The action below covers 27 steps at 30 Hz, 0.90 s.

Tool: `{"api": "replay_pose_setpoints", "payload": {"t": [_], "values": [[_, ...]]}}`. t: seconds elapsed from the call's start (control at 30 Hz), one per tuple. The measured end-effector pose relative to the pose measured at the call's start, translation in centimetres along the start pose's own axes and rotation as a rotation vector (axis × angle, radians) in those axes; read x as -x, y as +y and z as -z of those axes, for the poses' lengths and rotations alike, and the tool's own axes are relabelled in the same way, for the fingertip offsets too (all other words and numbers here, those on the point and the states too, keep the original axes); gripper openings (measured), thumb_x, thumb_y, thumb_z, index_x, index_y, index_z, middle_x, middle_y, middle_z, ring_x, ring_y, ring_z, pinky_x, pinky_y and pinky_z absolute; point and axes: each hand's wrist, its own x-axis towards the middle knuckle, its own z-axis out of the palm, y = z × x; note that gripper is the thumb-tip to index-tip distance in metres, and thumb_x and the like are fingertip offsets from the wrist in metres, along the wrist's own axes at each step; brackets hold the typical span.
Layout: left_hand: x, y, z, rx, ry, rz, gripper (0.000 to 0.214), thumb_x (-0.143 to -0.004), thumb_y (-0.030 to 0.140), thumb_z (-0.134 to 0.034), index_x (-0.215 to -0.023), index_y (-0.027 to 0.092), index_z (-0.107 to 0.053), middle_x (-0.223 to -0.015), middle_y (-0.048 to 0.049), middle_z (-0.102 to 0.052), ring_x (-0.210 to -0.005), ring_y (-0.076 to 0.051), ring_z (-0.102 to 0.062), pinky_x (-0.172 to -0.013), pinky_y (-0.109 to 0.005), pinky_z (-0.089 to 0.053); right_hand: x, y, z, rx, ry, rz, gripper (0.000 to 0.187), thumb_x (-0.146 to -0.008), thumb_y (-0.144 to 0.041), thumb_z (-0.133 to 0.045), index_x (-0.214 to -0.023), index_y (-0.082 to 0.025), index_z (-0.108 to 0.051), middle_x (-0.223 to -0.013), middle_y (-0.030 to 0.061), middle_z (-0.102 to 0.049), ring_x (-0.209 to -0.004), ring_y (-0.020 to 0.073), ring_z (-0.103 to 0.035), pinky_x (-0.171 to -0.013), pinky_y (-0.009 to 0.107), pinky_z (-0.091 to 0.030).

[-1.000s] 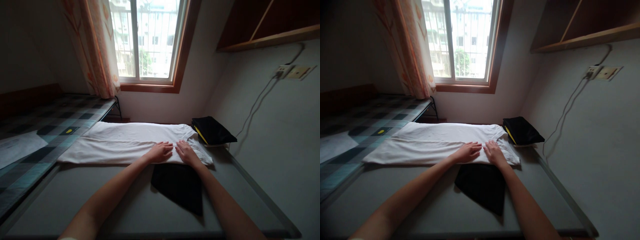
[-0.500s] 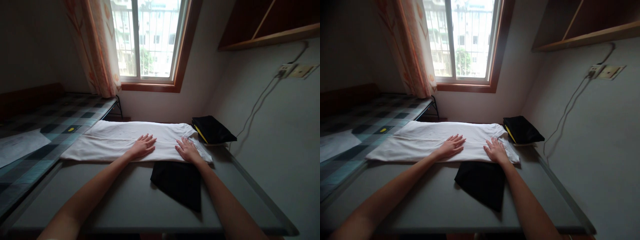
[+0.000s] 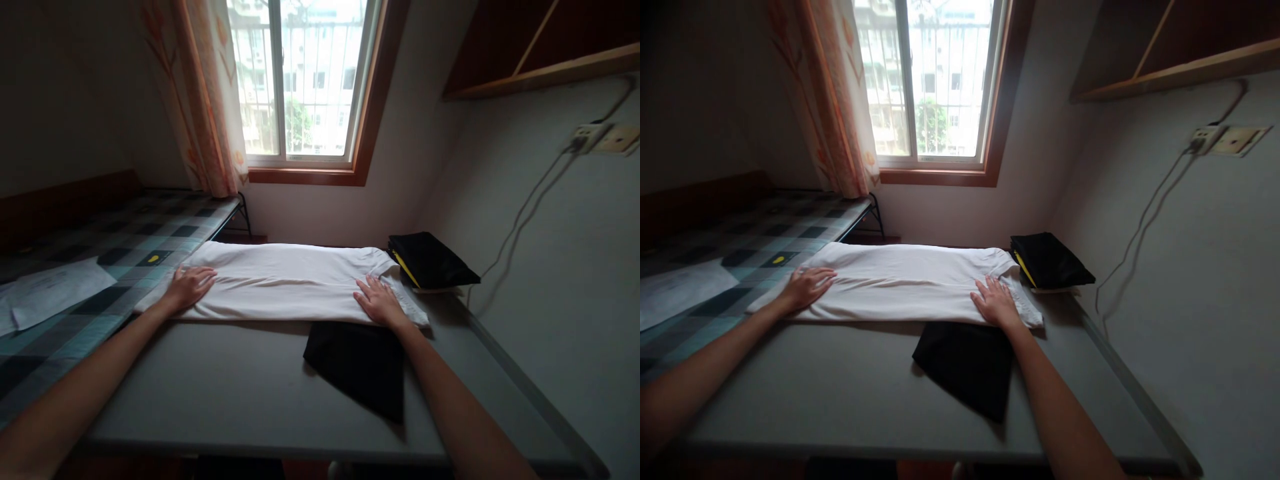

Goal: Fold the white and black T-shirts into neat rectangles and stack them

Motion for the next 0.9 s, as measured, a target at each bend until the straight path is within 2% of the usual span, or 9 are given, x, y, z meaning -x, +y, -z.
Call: {"api": "replay_pose_setpoints", "payload": {"t": [0.13,0.27,0.4,0.57,0.73,0.9], "values": [[1.7,-3.8,1.9,-0.051,-0.016,0.119,0.033,-0.091,0.035,-0.041,-0.105,0.024,-0.068,-0.129,-0.007,-0.064,-0.125,-0.027,-0.051,-0.114,-0.057,-0.015,0.1,0.0,-0.1,-0.016,0.03,0.009,0.058,-0.097,-0.049,-0.029,-0.147,-0.021,-0.042,-0.156,0.0128,-0.031,-0.144,0.0294,-0.026,-0.116,0.048,-0.02],[1.7,-5.0,2.4,-0.095,-0.026,0.172,0.036,-0.092,0.03,-0.04,-0.116,0.023,-0.064,-0.131,-0.0065,-0.062,-0.124,-0.027,-0.051,-0.11,-0.05,-0.026,0.1,0.1,-0.3,-0.033,0.062,0.01,0.058,-0.097,-0.049,-0.031,-0.146,-0.021,-0.044,-0.156,0.012,-0.032,-0.143,0.0298,-0.029,-0.115,0.049,-0.022],[0.7,-5.0,2.1,-0.182,-0.033,0.148,0.038,-0.092,0.031,-0.041,-0.121,0.022,-0.063,-0.127,-0.0064,-0.063,-0.117,-0.027,-0.053,-0.102,-0.04,-0.034,0.2,0.1,-0.2,-0.049,0.059,0.001,0.057,-0.097,-0.049,-0.032,-0.145,-0.021,-0.045,-0.156,0.012,-0.033,-0.143,0.0294,-0.029,-0.115,0.048,-0.022],[-0.2,-4.5,2.2,-0.324,-0.064,0.205,0.03,-0.091,0.034,-0.044,-0.1,0.022,-0.069,-0.112,-0.0034,-0.067,-0.111,-0.026,-0.049,-0.104,-0.047,-0.025,0.3,0.0,0.0,-0.056,0.054,-0.003,0.056,-0.097,-0.048,-0.033,-0.145,-0.021,-0.045,-0.155,0.0123,-0.034,-0.143,0.0294,-0.029,-0.115,0.047,-0.022],[-0.2,-4.2,2.1,-0.328,0.011,0.259,0.034,-0.094,0.035,-0.035,-0.1,0.025,-0.067,-0.113,-0.0001,-0.066,-0.112,-0.025,-0.048,-0.104,-0.047,-0.024,0.3,0.1,0.0,-0.06,0.061,-0.001,0.056,-0.097,-0.049,-0.033,-0.144,-0.021,-0.046,-0.155,0.0125,-0.035,-0.142,0.0294,-0.03,-0.114,0.047,-0.023],[0.1,-3.1,1.7,-0.28,0.025,0.346,0.032,-0.09,0.033,-0.039,-0.103,0.023,-0.067,-0.114,-0.0053,-0.063,-0.113,-0.031,-0.047,-0.099,-0.05,-0.032,0.3,0.1,-0.1,-0.058,0.07,0.004,0.056,-0.097,-0.049,-0.033,-0.144,-0.021,-0.046,-0.155,0.0121,-0.035,-0.143,0.0288,-0.03,-0.114,0.046,-0.024]]}}
